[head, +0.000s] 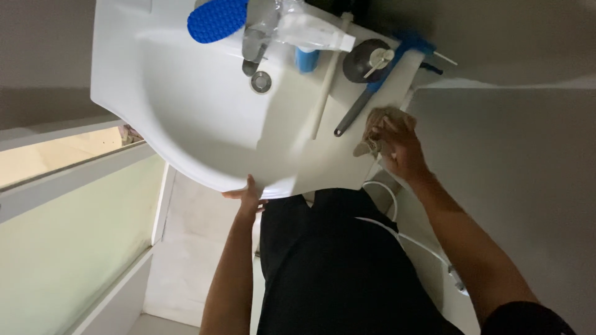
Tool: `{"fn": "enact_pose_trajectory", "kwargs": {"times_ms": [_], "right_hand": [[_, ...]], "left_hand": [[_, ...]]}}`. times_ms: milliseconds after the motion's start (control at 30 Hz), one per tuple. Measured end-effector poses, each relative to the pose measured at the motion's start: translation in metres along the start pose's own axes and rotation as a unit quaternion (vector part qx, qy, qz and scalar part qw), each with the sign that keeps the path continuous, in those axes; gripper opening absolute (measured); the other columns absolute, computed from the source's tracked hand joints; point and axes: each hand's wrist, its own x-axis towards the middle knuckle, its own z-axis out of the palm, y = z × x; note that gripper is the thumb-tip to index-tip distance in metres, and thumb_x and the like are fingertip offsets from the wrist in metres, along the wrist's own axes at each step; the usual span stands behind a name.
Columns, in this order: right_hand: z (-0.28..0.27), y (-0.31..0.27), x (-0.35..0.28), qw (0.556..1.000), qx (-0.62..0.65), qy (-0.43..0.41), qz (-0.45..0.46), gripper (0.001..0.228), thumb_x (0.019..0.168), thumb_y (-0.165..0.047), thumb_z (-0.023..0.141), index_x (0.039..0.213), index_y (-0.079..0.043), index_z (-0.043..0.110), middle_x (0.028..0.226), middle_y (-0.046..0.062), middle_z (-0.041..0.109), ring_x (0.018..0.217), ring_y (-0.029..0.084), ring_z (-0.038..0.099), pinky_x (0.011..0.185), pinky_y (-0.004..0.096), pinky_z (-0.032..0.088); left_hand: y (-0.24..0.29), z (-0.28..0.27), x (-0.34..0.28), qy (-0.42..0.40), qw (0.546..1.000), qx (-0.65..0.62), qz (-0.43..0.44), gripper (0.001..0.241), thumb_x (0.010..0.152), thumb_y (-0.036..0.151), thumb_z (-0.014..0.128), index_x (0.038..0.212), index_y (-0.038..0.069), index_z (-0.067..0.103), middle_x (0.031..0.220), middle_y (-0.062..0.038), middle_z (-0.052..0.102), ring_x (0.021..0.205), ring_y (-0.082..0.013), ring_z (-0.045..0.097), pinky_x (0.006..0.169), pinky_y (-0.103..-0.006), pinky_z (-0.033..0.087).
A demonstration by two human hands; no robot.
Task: The person scrubs the inside of a white bathroom sink using a blue scrubbing brush. After scrubbing, they switch to a brown cloth to wipe the sink basin and the surrounding countertop area.
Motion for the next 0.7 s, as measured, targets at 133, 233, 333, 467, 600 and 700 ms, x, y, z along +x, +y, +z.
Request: {"fn": "enact_pose_trajectory", "kwargs": {"times_ms": [133, 233, 333, 467, 600, 700], "right_hand": [[0.083, -0.032, -0.037, 0.988, 0.139, 0.058, 0.006, 0.050, 0.103, -0.039, 0.049, 0.141, -0.009, 0.062, 0.149, 0.019, 0.055, 0.143, 0.043, 0.044, 0.125, 0.061, 0.015], [0.120, -0.085, -0.048, 0.990, 0.135, 0.019, -0.041, 0.034, 0.095, -0.035, 0.057, 0.122, -0.015, 0.065, 0.144, 0.008, 0.059, 0.133, 0.034, 0.054, 0.115, 0.053, 0.031], [0.089, -0.142, -0.025, 0.991, 0.105, -0.071, -0.039, 0.021, 0.083, -0.018, 0.069, 0.101, -0.007, 0.072, 0.134, 0.017, 0.065, 0.121, 0.043, 0.063, 0.103, 0.059, 0.046], [0.003, -0.181, 0.033, 0.947, 0.277, -0.070, 0.149, 0.041, 0.089, -0.004, 0.057, 0.125, 0.015, 0.061, 0.142, 0.037, 0.054, 0.139, 0.054, 0.042, 0.127, 0.057, 0.018], [0.049, -0.066, -0.033, 0.996, -0.046, -0.033, 0.062, 0.043, 0.099, -0.024, 0.058, 0.138, -0.005, 0.060, 0.154, 0.022, 0.053, 0.134, 0.045, 0.054, 0.114, 0.060, 0.039], [0.065, -0.126, -0.014, 0.999, 0.046, -0.001, 0.029, 0.056, 0.105, -0.046, 0.048, 0.152, -0.014, 0.051, 0.164, 0.010, 0.041, 0.149, 0.034, 0.038, 0.126, 0.051, 0.018]], "left_hand": [[-0.016, -0.002, 0.028, -0.062, 0.997, 0.023, -0.040, 0.096, 0.097, 0.079, 0.041, 0.151, 0.019, -0.011, 0.153, -0.025, 0.048, 0.122, -0.0524, 0.061, 0.099, -0.0695, 0.047], [-0.010, 0.002, 0.026, -0.091, 0.992, 0.058, -0.071, 0.101, 0.095, 0.084, 0.032, 0.158, 0.006, 0.035, 0.155, -0.017, 0.050, 0.122, -0.0456, 0.064, 0.102, -0.0650, 0.048], [-0.007, 0.003, 0.010, -0.068, 0.995, 0.021, -0.067, 0.089, 0.098, 0.071, 0.044, 0.147, 0.017, -0.007, 0.155, -0.024, 0.048, 0.127, -0.0510, 0.058, 0.103, -0.0710, 0.040], [-0.026, -0.008, 0.038, -0.146, 0.986, 0.070, -0.030, 0.114, 0.090, 0.090, 0.040, 0.154, -0.004, 0.036, 0.148, -0.029, 0.052, 0.117, -0.0461, 0.067, 0.093, -0.0675, 0.052], [-0.016, -0.030, 0.063, -0.124, 0.985, 0.122, 0.009, 0.103, 0.090, 0.075, 0.061, 0.151, -0.006, 0.040, 0.143, -0.034, 0.050, 0.102, -0.0466, 0.071, 0.072, -0.0520, 0.067], [-0.026, -0.052, 0.096, -0.073, 0.990, 0.111, 0.045, 0.117, 0.091, 0.060, 0.073, 0.147, -0.015, 0.002, 0.139, -0.039, 0.042, 0.098, -0.0407, 0.071, 0.075, -0.0535, 0.067]]}}
